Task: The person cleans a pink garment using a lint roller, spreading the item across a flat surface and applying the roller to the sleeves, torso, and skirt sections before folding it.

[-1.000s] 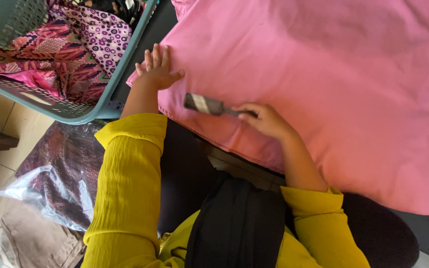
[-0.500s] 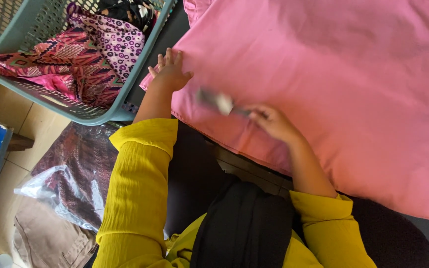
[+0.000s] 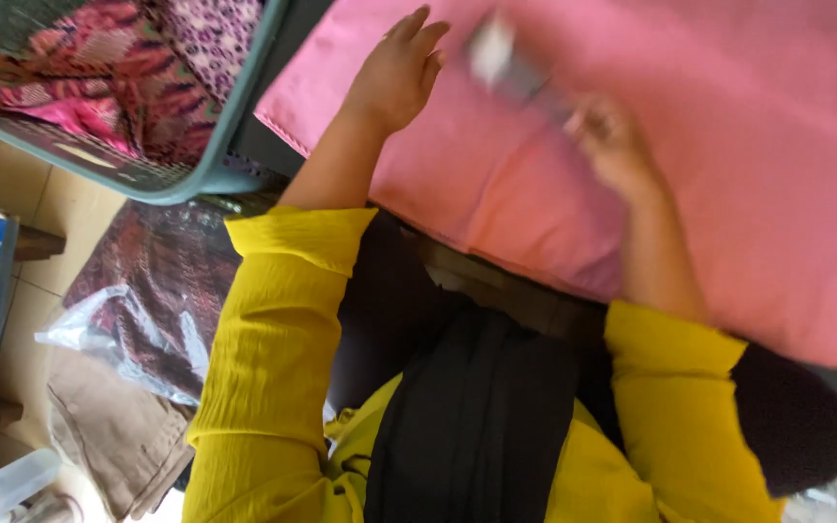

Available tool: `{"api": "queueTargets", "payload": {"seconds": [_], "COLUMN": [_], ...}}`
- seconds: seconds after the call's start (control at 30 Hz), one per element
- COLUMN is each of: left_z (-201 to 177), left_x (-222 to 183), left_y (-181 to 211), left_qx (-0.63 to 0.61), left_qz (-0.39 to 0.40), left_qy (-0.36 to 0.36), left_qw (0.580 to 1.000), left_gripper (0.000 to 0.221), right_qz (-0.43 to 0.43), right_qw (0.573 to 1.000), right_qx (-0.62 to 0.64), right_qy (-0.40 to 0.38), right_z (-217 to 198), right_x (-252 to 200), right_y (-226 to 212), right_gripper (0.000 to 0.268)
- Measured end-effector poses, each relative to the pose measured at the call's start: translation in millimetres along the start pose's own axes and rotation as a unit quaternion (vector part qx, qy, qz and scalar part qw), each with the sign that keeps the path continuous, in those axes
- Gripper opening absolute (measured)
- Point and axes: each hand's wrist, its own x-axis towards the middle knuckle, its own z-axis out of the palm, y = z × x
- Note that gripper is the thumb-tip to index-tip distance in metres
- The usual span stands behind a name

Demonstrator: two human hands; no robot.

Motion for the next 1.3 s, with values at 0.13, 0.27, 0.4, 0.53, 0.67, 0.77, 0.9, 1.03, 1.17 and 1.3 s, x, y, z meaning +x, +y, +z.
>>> {"api": "queueTargets", "payload": {"seconds": [0.13,0.27,0.4,0.53,0.67,0.77,0.9,1.03,1.17,1.3], "left_z": [10,-10,-17,-26,-30,-32,-33,-29,-28,-29], "left_x": [-12,-6,0,0,2,-3,-3,-6,-5,-3], "left_y": [11,34,29,38,50,54,59,66,66,64], "left_qx": [0.028,0.120,0.135,0.146,0.155,0.167,0.156,0.168,0.171,0.158], "left_qz": [-0.019,-0.180,-0.222,-0.210,-0.238,-0.247,-0.246,-0.208,-0.192,-0.206], "left_qy": [-0.095,-0.344,-0.357,-0.349,-0.360,-0.366,-0.356,-0.361,-0.367,-0.377], "left_qw": [0.995,0.914,0.897,0.901,0.889,0.882,0.888,0.893,0.894,0.889], "left_gripper": [0.045,0.078,0.079,0.073,0.069,0.067,0.073,0.071,0.076,0.079], "right_qz": [0.070,0.179,0.136,0.055,0.113,0.171,0.172,0.152,0.188,0.215], "right_qw": [0.987,0.907,0.941,0.989,0.973,0.922,0.905,0.977,0.955,0.833], "right_qx": [-0.144,-0.136,-0.054,-0.136,-0.164,-0.167,-0.108,-0.068,-0.187,-0.171], "right_qy": [-0.017,-0.356,-0.304,-0.009,-0.114,-0.306,-0.374,-0.135,-0.133,-0.480], "right_z": [-25,-22,-52,-95,-74,-45,-51,-87,-76,-33], "right_x": [-22,-60,-85,-86,-90,-89,-82,-81,-84,-93], "right_y": [-47,-105,-68,-1,-40,-101,-87,-27,-57,-90], "right_gripper": [0.022,0.032,0.038,0.027,0.036,0.039,0.039,0.031,0.029,0.025]}}
